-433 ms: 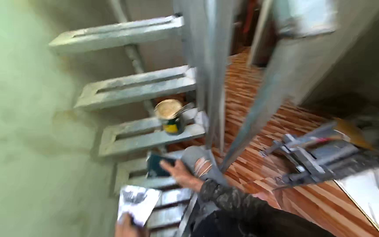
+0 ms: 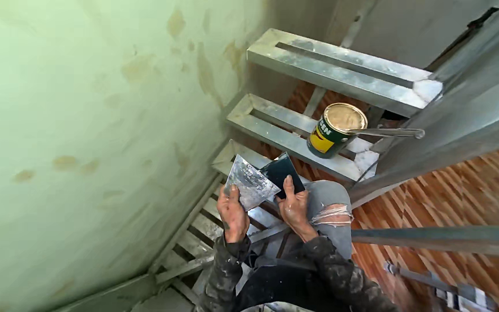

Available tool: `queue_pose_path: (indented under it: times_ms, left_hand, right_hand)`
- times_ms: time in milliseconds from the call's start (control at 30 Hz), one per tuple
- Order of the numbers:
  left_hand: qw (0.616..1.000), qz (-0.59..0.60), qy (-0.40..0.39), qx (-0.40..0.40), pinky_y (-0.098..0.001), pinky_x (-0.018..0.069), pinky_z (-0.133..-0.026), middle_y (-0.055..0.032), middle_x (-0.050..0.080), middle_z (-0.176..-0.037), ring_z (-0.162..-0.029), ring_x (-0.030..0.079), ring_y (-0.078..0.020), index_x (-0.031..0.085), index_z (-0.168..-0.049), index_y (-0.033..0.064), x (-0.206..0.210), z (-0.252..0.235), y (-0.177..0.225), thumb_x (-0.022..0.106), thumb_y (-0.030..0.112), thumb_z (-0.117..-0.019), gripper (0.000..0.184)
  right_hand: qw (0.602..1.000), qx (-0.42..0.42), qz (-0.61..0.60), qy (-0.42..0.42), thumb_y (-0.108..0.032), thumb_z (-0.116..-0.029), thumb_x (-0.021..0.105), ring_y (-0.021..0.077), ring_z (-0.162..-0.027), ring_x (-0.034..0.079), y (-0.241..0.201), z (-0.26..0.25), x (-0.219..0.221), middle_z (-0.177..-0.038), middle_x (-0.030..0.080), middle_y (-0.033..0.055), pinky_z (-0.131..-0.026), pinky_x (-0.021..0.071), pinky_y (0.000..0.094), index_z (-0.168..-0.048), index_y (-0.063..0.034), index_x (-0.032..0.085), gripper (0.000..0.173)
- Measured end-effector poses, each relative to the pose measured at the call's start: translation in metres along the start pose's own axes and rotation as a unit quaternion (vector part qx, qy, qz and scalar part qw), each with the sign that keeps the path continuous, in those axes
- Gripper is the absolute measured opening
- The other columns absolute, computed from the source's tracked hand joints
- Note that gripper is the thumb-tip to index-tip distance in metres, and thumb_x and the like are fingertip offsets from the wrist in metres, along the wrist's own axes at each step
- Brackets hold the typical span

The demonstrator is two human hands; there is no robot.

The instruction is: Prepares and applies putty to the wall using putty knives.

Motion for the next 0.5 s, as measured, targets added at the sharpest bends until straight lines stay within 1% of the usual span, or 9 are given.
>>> queue_pose_path:
  times_ms: [67,133,200,333,433,500]
  left_hand:
    - [1.000,0.017,0.017,-0.014,-0.0402,0.0640,-0.075,-0.0102,0.071,-0.093,-0.082,0.073,-0.0189,0.054,-0.124,-0.0026,-0.004,0.002,0.006,0.039,0.008,-0.1091,0.023]
    - [0.998,0.032,0.027,-0.048,-0.0418,0.0641,-0.073,-0.0114,0.071,-0.094,-0.082,0.073,-0.0205,0.052,-0.126,-0.0021,-0.005,0.004,0.010,0.038,0.009,-0.1099,0.024]
    - [0.996,0.042,0.032,-0.076,-0.0437,0.0642,-0.069,-0.0130,0.070,-0.095,-0.082,0.073,-0.0227,0.051,-0.128,-0.0014,-0.004,0.006,0.011,0.037,0.010,-0.1104,0.025]
    - [0.996,0.040,0.044,-0.064,-0.0429,0.0642,-0.070,-0.0131,0.070,-0.095,-0.081,0.073,-0.0225,0.052,-0.126,-0.0017,-0.002,0.001,0.010,0.039,0.010,-0.1101,0.024]
    - [0.998,0.024,0.045,-0.044,-0.0406,0.0638,-0.073,-0.0115,0.070,-0.095,-0.082,0.073,-0.0199,0.053,-0.127,-0.0019,-0.004,-0.002,0.008,0.040,0.009,-0.1095,0.025]
    - [0.998,0.016,0.044,-0.038,-0.0393,0.0637,-0.074,-0.0110,0.071,-0.095,-0.082,0.073,-0.0187,0.053,-0.127,-0.0023,-0.006,-0.005,0.006,0.041,0.009,-0.1092,0.024]
  right_hand:
    - [1.000,0.007,-0.023,0.011,-0.018,-0.1080,0.048,0.0208,-0.095,0.073,-0.003,-0.002,0.005,-0.101,0.073,0.0114,-0.085,0.0627,0.0425,-0.115,-0.0013,0.062,0.023]
    - [0.999,0.012,-0.046,0.011,-0.019,-0.1086,0.046,0.0215,-0.097,0.073,-0.005,-0.002,0.009,-0.104,0.073,0.0118,-0.086,0.0626,0.0440,-0.118,-0.0025,0.060,0.024]
    - [0.998,0.016,-0.059,-0.001,-0.019,-0.1086,0.046,0.0211,-0.098,0.073,-0.004,0.001,0.012,-0.105,0.073,0.0115,-0.087,0.0623,0.0443,-0.118,-0.0028,0.061,0.024]
    - [0.999,-0.002,-0.042,-0.020,-0.019,-0.1067,0.051,0.0189,-0.095,0.073,0.002,0.005,0.013,-0.101,0.074,0.0091,-0.086,0.0627,0.0422,-0.111,-0.0043,0.064,0.020]
    - [0.998,-0.044,0.018,-0.043,-0.018,-0.1052,0.055,0.0155,-0.090,0.074,0.006,0.002,0.007,-0.095,0.075,0.0055,-0.085,0.0628,0.0381,-0.104,-0.0055,0.069,0.019]
    - [0.992,-0.080,0.077,-0.056,-0.015,-0.1041,0.056,0.0116,-0.084,0.073,0.004,-0.001,0.006,-0.089,0.075,0.0025,-0.080,0.0626,0.0330,-0.099,-0.0054,0.072,0.019]
Point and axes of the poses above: each hand's wrist, its own z-axis away from the middle knuckle, its own x-axis out of the palm, y = z × x, the point moved 1 cm from there along -z, towards the middle knuckle
